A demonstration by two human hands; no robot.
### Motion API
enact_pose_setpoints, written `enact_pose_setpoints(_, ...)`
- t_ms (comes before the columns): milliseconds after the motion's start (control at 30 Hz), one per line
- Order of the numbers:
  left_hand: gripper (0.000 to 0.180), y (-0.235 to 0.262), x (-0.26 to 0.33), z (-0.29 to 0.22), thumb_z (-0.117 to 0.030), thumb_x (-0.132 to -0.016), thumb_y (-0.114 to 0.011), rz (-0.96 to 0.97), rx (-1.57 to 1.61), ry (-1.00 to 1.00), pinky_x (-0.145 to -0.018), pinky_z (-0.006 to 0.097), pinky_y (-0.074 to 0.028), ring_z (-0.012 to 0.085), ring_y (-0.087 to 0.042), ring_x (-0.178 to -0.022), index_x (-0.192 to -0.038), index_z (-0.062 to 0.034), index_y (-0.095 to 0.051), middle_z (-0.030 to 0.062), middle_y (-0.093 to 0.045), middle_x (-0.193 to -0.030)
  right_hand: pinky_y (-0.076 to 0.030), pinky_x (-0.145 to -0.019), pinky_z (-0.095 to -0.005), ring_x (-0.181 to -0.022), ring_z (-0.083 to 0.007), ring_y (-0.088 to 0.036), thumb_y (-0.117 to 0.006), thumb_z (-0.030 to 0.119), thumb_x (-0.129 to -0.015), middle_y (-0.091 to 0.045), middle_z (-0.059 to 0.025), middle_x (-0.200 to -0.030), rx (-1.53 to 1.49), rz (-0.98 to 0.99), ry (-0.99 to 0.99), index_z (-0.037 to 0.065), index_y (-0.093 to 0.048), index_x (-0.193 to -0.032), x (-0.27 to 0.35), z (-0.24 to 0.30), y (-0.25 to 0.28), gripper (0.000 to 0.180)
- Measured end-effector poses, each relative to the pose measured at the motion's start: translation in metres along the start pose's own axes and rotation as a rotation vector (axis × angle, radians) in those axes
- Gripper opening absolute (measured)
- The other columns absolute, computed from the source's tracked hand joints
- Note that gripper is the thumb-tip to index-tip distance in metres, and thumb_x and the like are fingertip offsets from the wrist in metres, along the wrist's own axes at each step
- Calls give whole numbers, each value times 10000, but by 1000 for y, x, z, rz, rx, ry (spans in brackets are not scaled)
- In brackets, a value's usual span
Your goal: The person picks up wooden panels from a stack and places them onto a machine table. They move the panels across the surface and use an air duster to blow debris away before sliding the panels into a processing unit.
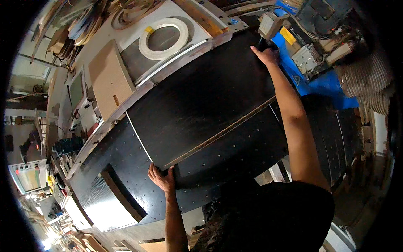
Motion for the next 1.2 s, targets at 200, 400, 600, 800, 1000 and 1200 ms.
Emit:
enact_pose_setpoints(200, 902, 2, -6, 0, -362, -656, -997, -32, -14, -36, -1110, 550, -444, 429, -535, -1308, -1368, 17, -595, 180, -624, -1408, -412, -1200, -474, -1412, -431, -558, -542, 997, -750, -595, -314, -1486, 38, 153, -50, -92, -679, -1354, -15, -4, -9, 1253)
enact_pose_setpoints(400, 904, 8, -9, -5, -360, -636, -1005, -15, -18, -6, -1118, 556, -429, 427, -536, -1304, -1355, 15, -604, 165, -628, -1410, -472, -1134, -492, -1354, -433, -610, -575, 971, -764, -658, -326, -1390, -57, 138, -36, -94, -705, -1305, -16, -3, -7, 1202)
enact_pose_setpoints(600, 917, 11, -5, -1, -391, -643, -1001, -31, -5, -8, -1131, 560, -412, 417, -530, -1320, -1360, 21, -605, 152, -619, -1428, -489, -1115, -515, -1318, -458, -625, -604, 943, -779, -666, -316, -1378, -50, 138, -72, -98, -705, -1288, -11, -1, -17, 1163)
enact_pose_setpoints(800, 908, 15, -11, -4, -434, -644, -996, -19, -22, 3, -1146, 549, -393, 402, -529, -1330, -1345, -2, -612, 140, -623, -1421, -385, -1219, -491, -1450, -457, -497, -722, 786, -828, -538, -322, -1532, -158, 46, 216, -99, -547, -1470, 10, -4, 3, 1107)
enact_pose_setpoints(1000, 908, 28, -7, -4, -480, -629, -993, -71, 8, 39, -1138, 545, -402, 403, -539, -1316, -1316, -13, -628, 142, -657, -1348, -231, -1294, -552, -1589, -458, -252, -770, 618, -894, -359, -284, -1679, -185, -105, 383, -30, -394, -1612, 162, -3, 21, 1037)
enact_pose_setpoints(1200, 927, 28, -8, -7, -522, -627, -991, -116, 63, -17, -1131, 526, -394, 381, -553, -1302, -1305, -16, -613, 150, -649, -1334, -303, -1257, -559, -1518, -422, -400, -681, 419, -1026, -438, -254, -1636, -392, -445, 216, -36, -515, -1524, 313, -66, 43, 694)
Point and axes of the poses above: each hand's wrist, its own x-axis away from the middle knuckle, its own y-axis out of the back of the hand, z = x × y, the point moved 9 cm from there along -x, towards the middle knuckle
